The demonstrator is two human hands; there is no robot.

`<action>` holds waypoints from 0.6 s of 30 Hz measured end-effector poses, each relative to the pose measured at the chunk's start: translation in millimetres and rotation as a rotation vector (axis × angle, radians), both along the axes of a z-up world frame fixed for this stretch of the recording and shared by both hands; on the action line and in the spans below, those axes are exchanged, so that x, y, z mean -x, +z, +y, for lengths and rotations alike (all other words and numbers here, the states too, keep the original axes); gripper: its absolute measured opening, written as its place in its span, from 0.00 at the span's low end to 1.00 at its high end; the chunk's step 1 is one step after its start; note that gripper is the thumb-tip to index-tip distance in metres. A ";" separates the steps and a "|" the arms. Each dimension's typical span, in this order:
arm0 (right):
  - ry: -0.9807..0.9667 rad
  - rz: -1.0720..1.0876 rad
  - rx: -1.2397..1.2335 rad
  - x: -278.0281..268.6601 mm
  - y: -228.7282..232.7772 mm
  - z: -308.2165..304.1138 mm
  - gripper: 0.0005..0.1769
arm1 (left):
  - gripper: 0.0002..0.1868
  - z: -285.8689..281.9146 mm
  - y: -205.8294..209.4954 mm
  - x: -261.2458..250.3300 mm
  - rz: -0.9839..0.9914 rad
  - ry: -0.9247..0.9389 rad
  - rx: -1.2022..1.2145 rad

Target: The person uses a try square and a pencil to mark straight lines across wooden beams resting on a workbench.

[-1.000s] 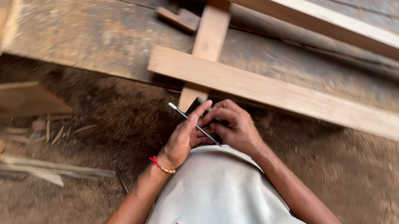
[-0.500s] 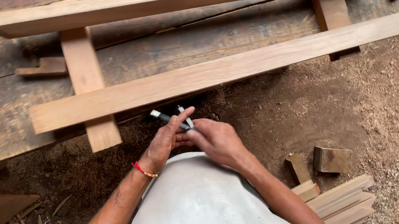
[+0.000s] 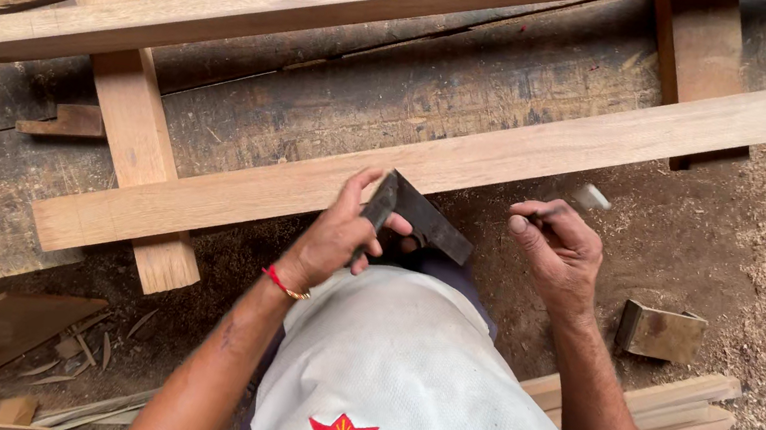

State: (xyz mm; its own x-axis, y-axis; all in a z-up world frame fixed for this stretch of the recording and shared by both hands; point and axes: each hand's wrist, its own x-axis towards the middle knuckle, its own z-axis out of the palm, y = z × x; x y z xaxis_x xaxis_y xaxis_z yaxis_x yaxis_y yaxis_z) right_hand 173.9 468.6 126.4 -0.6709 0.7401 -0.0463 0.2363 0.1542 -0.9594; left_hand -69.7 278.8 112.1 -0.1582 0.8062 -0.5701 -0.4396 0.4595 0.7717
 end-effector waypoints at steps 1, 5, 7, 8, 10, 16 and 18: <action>-0.001 0.002 -0.036 4.3 1.1 0.4 0.08 | 0.38 3.4 -5.8 9.4 -0.015 0.021 0.001; -0.065 -0.030 -0.088 26.2 3.1 -7.3 0.08 | 0.24 10.2 -40.4 50.3 -0.118 0.053 -0.053; -0.125 -0.081 -0.063 37.3 2.5 -21.3 0.08 | 0.20 17.7 -59.7 66.3 -0.048 0.004 -0.069; -0.148 -0.111 -0.051 42.0 3.3 -25.8 0.08 | 0.18 23.5 -67.4 71.8 0.063 -0.033 -0.061; -0.201 -0.148 -0.048 55.3 1.7 -36.0 0.09 | 0.16 33.6 -75.0 81.5 0.315 -0.094 -0.057; -0.272 -0.256 -0.089 87.1 -10.8 -51.7 0.08 | 0.17 51.8 -80.5 110.9 0.670 -0.286 -0.182; -0.279 -0.279 -0.095 93.4 -15.4 -52.2 0.07 | 0.18 54.5 -84.4 111.3 0.649 -0.322 -0.184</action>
